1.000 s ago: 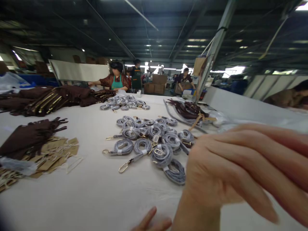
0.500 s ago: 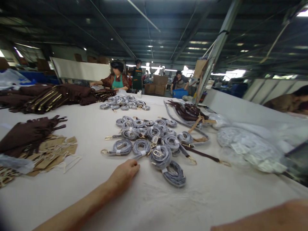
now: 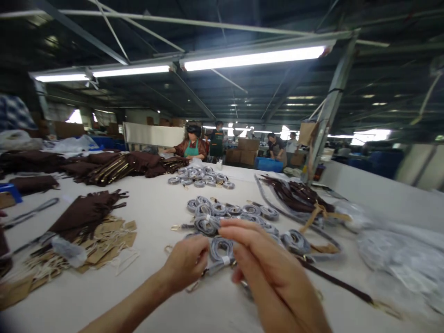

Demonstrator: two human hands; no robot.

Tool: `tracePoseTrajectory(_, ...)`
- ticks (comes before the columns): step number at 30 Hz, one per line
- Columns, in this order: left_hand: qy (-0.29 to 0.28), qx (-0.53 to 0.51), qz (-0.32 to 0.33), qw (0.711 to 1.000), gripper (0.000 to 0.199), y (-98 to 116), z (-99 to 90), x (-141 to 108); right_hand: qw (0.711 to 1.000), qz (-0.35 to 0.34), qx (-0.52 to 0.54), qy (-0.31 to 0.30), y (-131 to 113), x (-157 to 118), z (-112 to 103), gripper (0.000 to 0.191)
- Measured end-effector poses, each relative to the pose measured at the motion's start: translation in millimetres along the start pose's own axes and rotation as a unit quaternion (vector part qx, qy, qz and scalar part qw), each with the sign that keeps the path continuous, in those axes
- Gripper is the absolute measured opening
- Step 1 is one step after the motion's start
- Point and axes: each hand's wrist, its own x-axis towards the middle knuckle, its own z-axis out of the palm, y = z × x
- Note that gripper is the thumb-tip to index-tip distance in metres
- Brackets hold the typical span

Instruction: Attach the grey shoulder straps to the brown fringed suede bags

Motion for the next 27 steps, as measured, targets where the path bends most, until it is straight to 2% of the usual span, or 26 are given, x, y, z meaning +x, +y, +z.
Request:
tracePoseTrajectory(3, 0.057, -0.025, 0.029, 0.998, 0.012, 0.4, -40.1, -1.4, 0.990, -0.024, -0.052, -0.129, -2.9, 21.7, 39.1, 0.031)
tracePoseTrajectory(5, 0.087, -0.047, 0.043, 0.994, 0.013, -2.3, -59.7, -2.1, 0.978, -0.031, -0.066, -0.197, 0.1, 30.7, 59.3, 0.031)
tracePoseTrajectory(8, 0.111, -0.120, 0.046, 0.985, 0.014, -17.3, -73.3, -4.1, 0.971, -0.038, -0.101, -0.214, 6.7, 35.6, 74.0, 0.033)
tracePoseTrajectory(11, 0.098, -0.181, 0.013, 0.979, 0.015, -46.6, -61.2, -7.9, 0.971, -0.054, -0.142, -0.183, 13.5, 35.9, 74.7, 0.033)
tracePoseTrajectory(13, 0.055, -0.140, 0.010, 0.989, 0.014, -68.8, -38.5, -9.8, 0.972, -0.043, -0.154, -0.172, 19.0, 36.1, 73.6, 0.031)
tracePoseTrajectory(16, -0.076, -0.025, 0.054, 0.995, 0.029, -93.3, 4.6, -8.4, 0.976, -0.016, -0.136, -0.167, 27.2, 37.4, 74.1, 0.029)
tracePoseTrajectory(18, -0.097, -0.027, 0.027, 0.995, 0.020, -101.4, 27.2, -4.2, 0.977, -0.006, -0.122, -0.174, 30.0, 38.4, 74.6, 0.029)
tracePoseTrajectory(20, -0.042, -0.138, -0.063, 0.988, 0.016, -106.7, 37.9, 1.0, 0.977, -0.008, -0.125, -0.170, 30.0, 39.2, 74.0, 0.029)
tracePoseTrajectory(22, 0.026, -0.267, -0.151, 0.952, 0.025, -114.1, 36.5, 4.2, 0.980, -0.020, -0.131, -0.147, 29.3, 39.8, 72.9, 0.030)
tracePoseTrajectory(25, 0.090, -0.367, -0.231, 0.897, 0.025, -131.7, 20.3, -0.3, 0.985, -0.031, -0.129, -0.113, 33.1, 40.0, 75.1, 0.030)
tracePoseTrajectory(27, 0.124, -0.436, -0.273, 0.848, 0.020, -142.3, 7.2, -11.0, 0.984, -0.030, -0.123, -0.122, 39.2, 38.9, 82.5, 0.031)
